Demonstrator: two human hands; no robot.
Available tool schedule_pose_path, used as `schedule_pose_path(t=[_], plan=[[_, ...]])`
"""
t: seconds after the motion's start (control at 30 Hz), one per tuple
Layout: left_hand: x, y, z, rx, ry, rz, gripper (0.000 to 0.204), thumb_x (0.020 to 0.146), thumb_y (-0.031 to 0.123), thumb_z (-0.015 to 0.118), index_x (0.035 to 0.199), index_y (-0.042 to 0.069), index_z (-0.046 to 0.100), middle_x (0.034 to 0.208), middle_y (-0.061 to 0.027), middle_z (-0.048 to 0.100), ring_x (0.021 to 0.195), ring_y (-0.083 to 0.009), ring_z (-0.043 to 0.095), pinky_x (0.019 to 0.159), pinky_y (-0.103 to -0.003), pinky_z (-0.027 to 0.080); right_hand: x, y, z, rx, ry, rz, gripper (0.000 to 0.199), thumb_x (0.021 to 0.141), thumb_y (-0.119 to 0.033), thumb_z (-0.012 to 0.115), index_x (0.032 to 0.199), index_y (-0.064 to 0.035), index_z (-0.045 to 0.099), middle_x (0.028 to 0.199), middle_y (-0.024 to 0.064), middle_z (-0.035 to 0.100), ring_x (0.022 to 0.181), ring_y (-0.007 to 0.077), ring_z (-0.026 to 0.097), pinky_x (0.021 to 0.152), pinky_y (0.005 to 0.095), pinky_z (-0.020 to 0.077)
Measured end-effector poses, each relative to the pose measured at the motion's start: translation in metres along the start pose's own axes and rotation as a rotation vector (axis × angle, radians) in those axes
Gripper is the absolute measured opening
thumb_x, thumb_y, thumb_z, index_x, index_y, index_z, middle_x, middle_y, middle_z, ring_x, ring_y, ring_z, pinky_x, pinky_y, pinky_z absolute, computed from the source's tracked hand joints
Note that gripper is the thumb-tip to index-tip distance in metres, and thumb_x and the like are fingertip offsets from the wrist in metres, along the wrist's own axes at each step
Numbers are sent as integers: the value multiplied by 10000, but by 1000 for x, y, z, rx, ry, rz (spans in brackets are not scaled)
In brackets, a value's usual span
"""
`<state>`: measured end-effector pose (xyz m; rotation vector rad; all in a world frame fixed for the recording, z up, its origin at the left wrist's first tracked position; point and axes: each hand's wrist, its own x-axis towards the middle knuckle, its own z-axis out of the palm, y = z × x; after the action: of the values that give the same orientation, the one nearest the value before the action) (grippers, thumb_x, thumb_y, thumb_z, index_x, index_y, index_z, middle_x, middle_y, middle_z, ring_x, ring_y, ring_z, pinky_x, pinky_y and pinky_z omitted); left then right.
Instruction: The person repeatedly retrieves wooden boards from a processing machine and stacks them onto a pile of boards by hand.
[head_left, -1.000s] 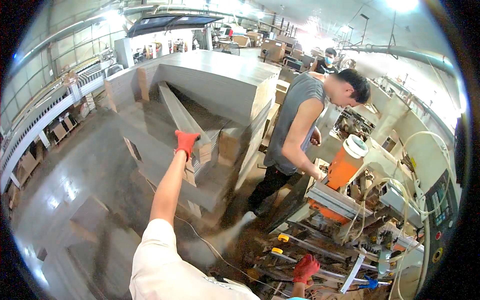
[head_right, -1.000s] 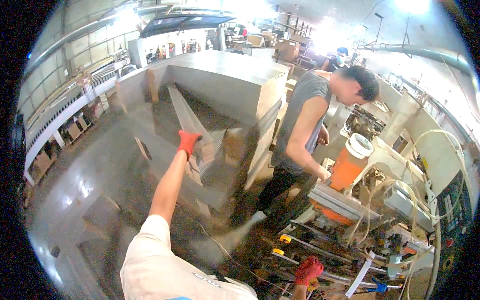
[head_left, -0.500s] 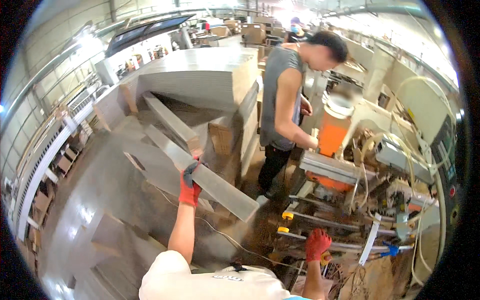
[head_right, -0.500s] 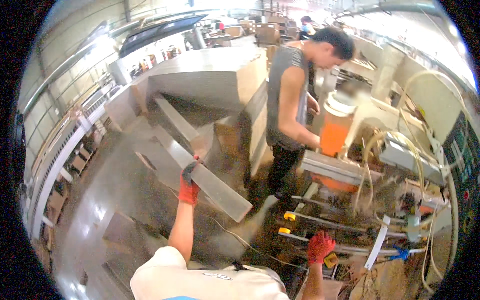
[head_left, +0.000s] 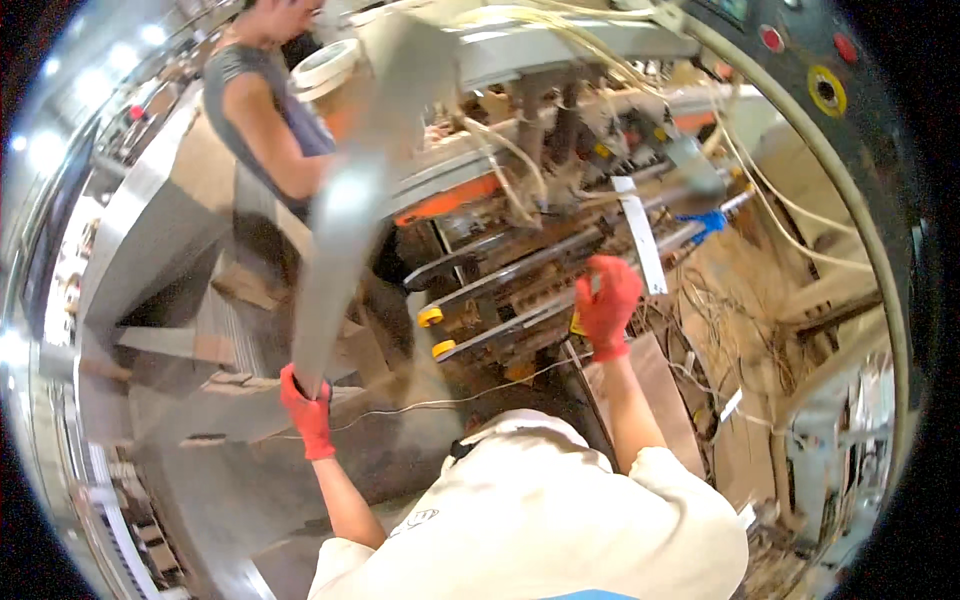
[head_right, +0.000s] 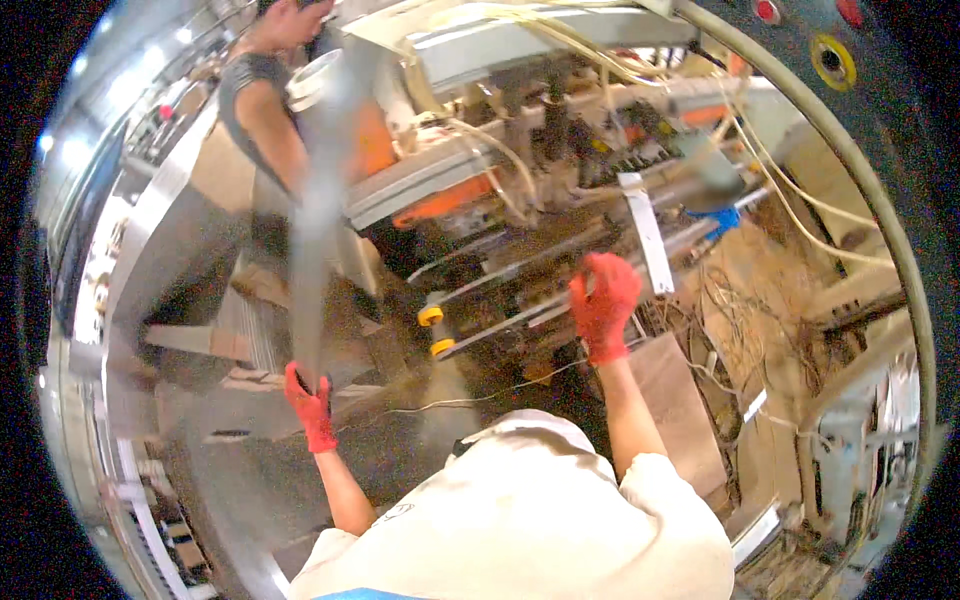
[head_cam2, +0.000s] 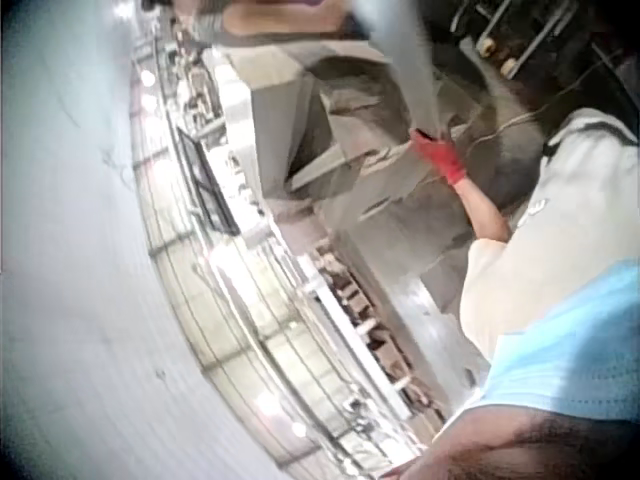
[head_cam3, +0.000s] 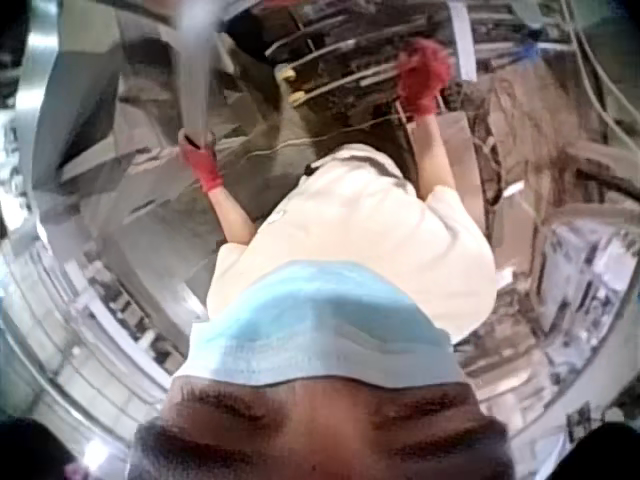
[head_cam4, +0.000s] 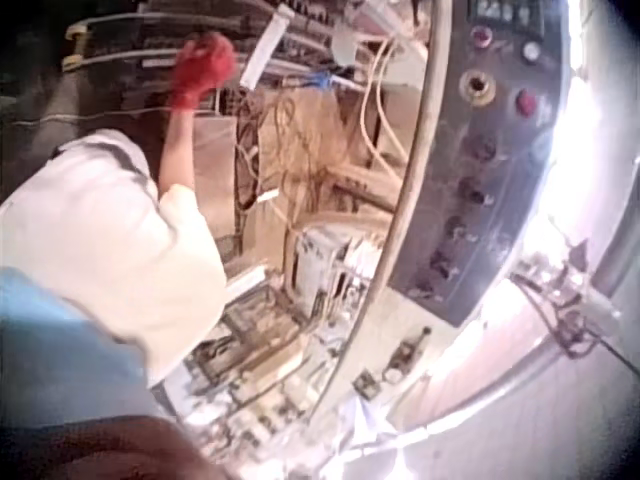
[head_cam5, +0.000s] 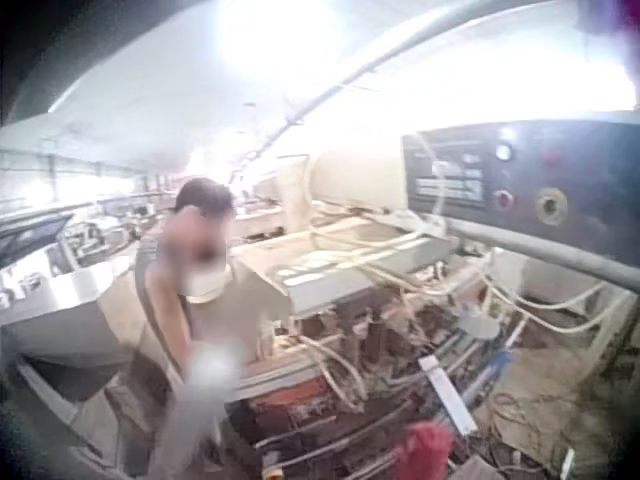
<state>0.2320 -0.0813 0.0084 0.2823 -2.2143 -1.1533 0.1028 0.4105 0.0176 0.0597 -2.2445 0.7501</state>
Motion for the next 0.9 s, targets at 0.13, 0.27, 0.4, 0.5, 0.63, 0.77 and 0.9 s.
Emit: schedule_pose_path(t=[0.13,0.27,0.4,0.5,0.63,0.77,0.9], plan=[[3,25,26,553,-203,306,583,500,107,814,1036,110,585,1005,-63,591,936,-296,554,833,-403,428,13,67,-39,-440,55,163,427,734,-243,704,1130,-140,583,1052,120,605,1049,335,547,896,466,422],[17,24,58,736,-327,424,567,542,198,818,1055,143,584,1018,-28,598,990,-272,556,864,-413,407,16,128,-49,-488,-267,395,587,772,-352,729,1263,-97,533,1095,168,624,1063,371,570,868,468,467],[46,17,82,761,-466,368,554,594,248,807,1094,152,587,1044,-25,601,1040,-269,551,914,-447,401,14,184,-28,-115,-435,642,596,816,-307,737,1310,-62,509,1075,150,688,883,320,671,769,395,528],[69,7,100,836,-492,318,558,631,281,800,1134,165,588,1073,-27,603,1086,-265,545,976,-485,381,15,172,-38,954,-590,854,485,839,-100,725,1273,-4,530,1057,39,656,861,115,620,767,260,516],[89,10,119,829,-502,254,581,639,292,805,1163,175,584,1119,-34,606,1120,-269,546,982,-536,379,-17,142,-49,1156,-386,775,460,888,-31,637,1316,-35,468,1132,50,592,875,123,607,748,291,533],[108,-1,140,772,-510,229,587,647,293,801,1180,161,591,1167,-47,621,1123,-291,568,940,-542,409,-45,123,-55,943,-371,794,455,930,-88,560,1355,-97,398,1062,137,636,827,246,654,623,397,547],[122,-16,148,772,-481,299,536,649,271,782,1138,126,616,1107,-79,647,1059,-305,603,895,-467,460,-26,101,-53,-10,-464,336,398,927,-226,512,1273,-51,421,866,300,633,836,484,610,696,565,479]])
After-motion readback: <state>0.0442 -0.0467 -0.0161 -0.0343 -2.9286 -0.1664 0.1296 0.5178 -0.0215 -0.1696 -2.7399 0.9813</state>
